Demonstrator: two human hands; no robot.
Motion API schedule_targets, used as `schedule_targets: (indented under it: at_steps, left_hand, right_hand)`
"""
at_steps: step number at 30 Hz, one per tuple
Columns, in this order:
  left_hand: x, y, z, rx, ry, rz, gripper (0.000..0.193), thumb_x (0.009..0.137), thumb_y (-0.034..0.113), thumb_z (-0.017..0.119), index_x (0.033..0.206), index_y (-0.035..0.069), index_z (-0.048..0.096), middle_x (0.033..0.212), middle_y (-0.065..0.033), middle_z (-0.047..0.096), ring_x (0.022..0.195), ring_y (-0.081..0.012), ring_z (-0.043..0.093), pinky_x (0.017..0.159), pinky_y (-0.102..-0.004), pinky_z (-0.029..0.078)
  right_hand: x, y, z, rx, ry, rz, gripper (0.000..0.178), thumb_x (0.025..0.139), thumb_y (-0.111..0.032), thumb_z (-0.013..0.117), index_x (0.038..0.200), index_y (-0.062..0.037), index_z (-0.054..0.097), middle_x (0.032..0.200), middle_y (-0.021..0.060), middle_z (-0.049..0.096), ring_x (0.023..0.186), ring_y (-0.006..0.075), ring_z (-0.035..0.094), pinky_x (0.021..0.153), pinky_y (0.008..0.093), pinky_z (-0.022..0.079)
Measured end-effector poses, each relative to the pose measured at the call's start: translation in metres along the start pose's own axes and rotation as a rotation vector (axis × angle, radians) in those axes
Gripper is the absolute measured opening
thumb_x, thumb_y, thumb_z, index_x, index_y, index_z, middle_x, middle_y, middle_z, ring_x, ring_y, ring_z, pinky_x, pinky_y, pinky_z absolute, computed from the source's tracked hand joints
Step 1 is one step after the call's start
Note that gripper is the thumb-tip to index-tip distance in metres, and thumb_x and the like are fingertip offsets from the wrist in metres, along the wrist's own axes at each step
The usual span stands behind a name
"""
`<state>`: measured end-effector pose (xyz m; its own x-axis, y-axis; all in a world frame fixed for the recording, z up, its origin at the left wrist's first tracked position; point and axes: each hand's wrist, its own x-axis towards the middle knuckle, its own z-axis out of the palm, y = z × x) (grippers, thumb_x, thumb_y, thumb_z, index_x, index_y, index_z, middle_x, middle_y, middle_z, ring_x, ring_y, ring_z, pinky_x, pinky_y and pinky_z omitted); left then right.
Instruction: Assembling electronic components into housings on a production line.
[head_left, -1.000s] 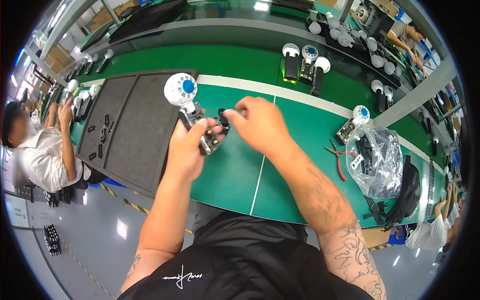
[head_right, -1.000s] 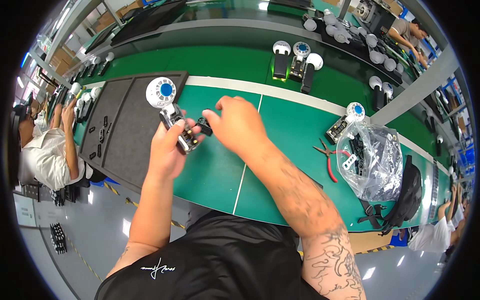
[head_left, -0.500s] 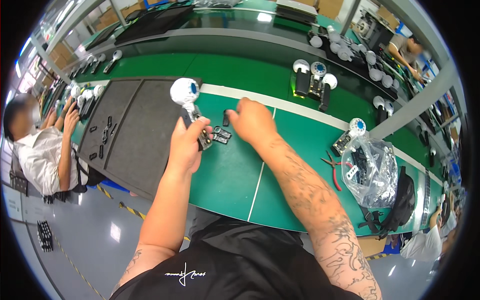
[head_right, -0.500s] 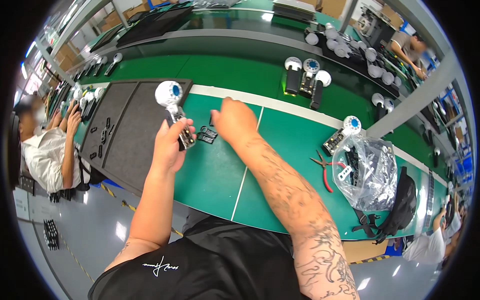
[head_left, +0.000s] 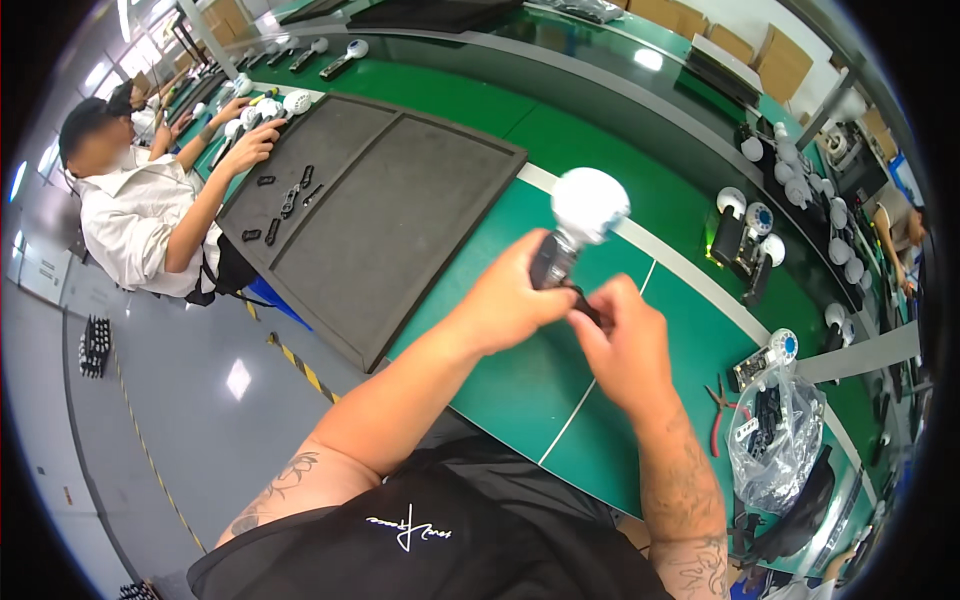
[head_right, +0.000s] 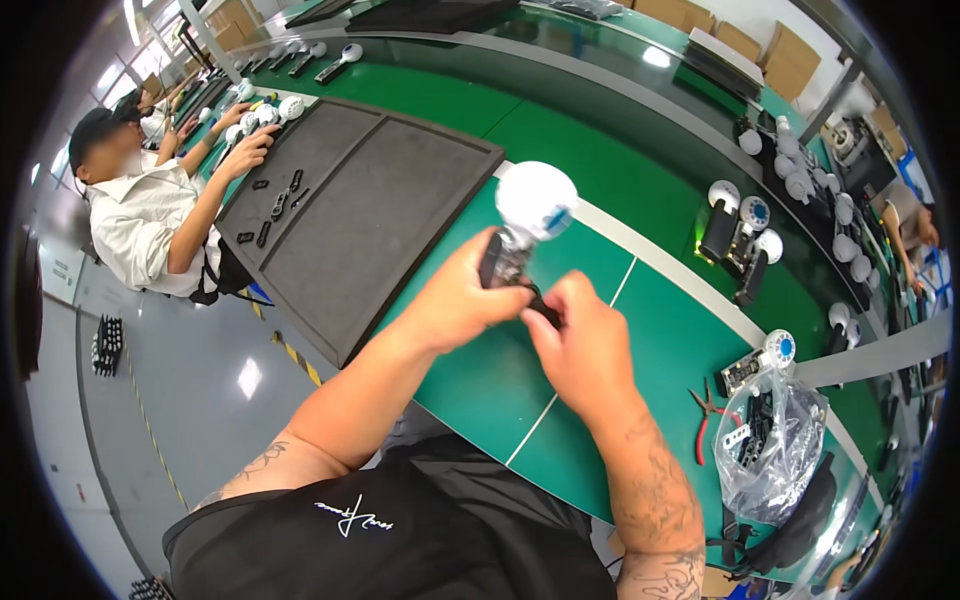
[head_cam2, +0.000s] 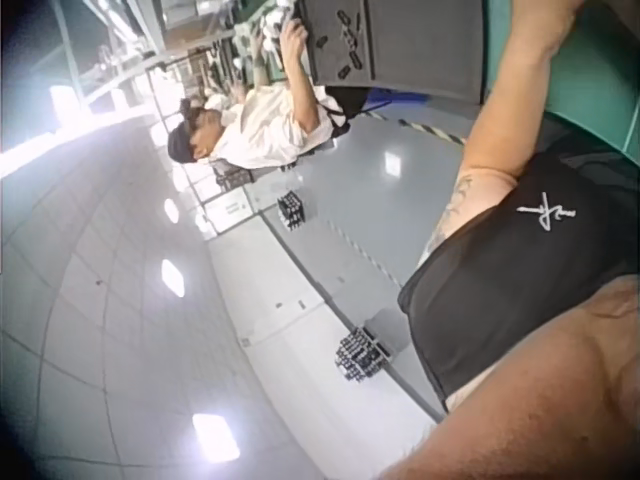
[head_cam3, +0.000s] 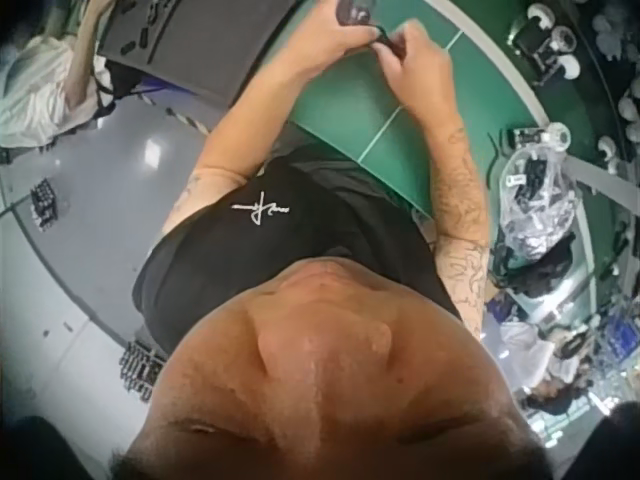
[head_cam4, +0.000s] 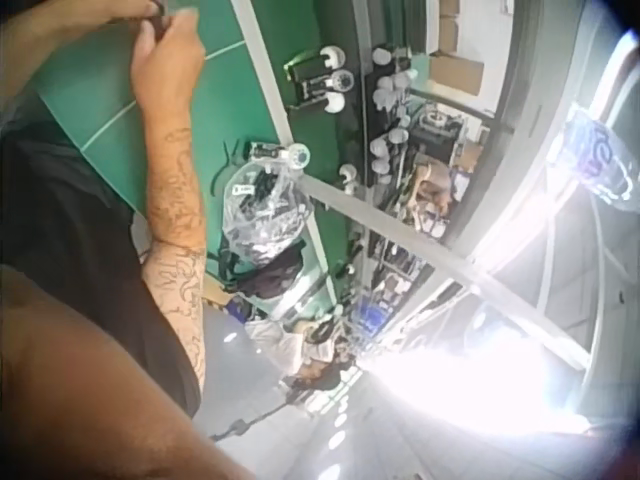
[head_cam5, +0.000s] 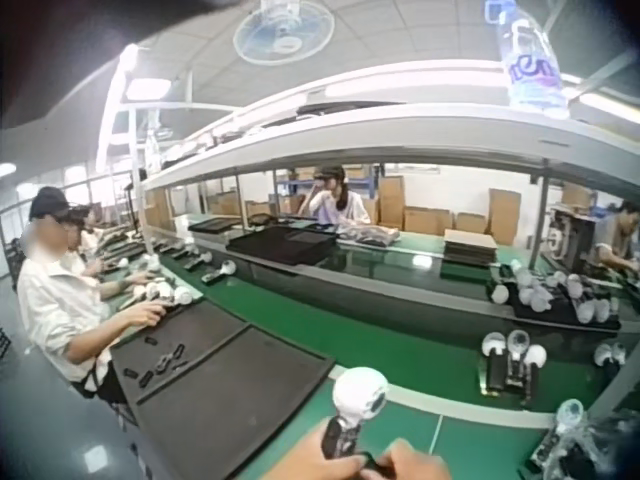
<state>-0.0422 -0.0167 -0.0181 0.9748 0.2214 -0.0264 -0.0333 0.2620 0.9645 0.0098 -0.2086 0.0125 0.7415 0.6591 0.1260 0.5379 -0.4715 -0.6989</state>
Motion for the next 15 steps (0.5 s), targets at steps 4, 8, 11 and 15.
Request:
schedule_targets:
  at_steps: [4, 8, 11, 15]
  left_hand:
    - [0.000, 0.020, 0.013, 0.300, -0.193, 0.003, 0.048, 0.085, 0.004, 0.073, 0.129, 0.001, 0.055, 0.100, -0.0088, 0.065, 0.078, -0.0156, 0.063, 0.069, -0.0250, 0.053]
    - [-0.005, 0.033, 0.029, 0.181, -0.360, -0.052, 0.050, 0.085, 0.006, 0.069, 0.133, 0.000, 0.055, 0.101, -0.0103, 0.067, 0.088, -0.0173, 0.064, 0.072, -0.0278, 0.053]
    - [-0.009, 0.024, 0.019, -0.037, -0.435, -0.116, 0.062, 0.087, 0.002, 0.070, 0.144, 0.000, 0.046, 0.113, -0.0136, 0.064, 0.097, -0.0222, 0.066, 0.077, -0.0320, 0.057]
    - [-0.014, 0.017, 0.023, -0.265, -0.429, -0.212, 0.074, 0.090, 0.001, 0.070, 0.156, 0.000, 0.034, 0.127, -0.0183, 0.061, 0.107, -0.0267, 0.066, 0.082, -0.0352, 0.059]
  right_hand:
    - [-0.022, 0.012, -0.001, 0.797, -0.013, 0.311, 0.023, 0.092, -0.002, 0.073, 0.111, -0.0037, 0.060, 0.098, 0.0111, 0.072, 0.080, 0.0183, 0.069, 0.069, 0.0304, 0.056]
    - [-0.050, 0.021, -0.016, 1.520, -0.101, 0.552, 0.030, 0.094, 0.002, 0.070, 0.122, -0.0041, 0.061, 0.108, 0.0121, 0.071, 0.089, 0.0180, 0.070, 0.075, 0.0277, 0.058]
    - [-0.049, 0.016, -0.016, 1.558, -0.030, 0.387, 0.037, 0.095, 0.006, 0.067, 0.129, -0.0029, 0.059, 0.113, 0.0139, 0.070, 0.097, 0.0185, 0.071, 0.082, 0.0264, 0.059]
    - [-0.046, 0.011, -0.013, 1.426, 0.117, 0.262, 0.040, 0.095, 0.008, 0.066, 0.132, -0.0021, 0.059, 0.117, 0.0146, 0.069, 0.101, 0.0183, 0.070, 0.085, 0.0264, 0.059]
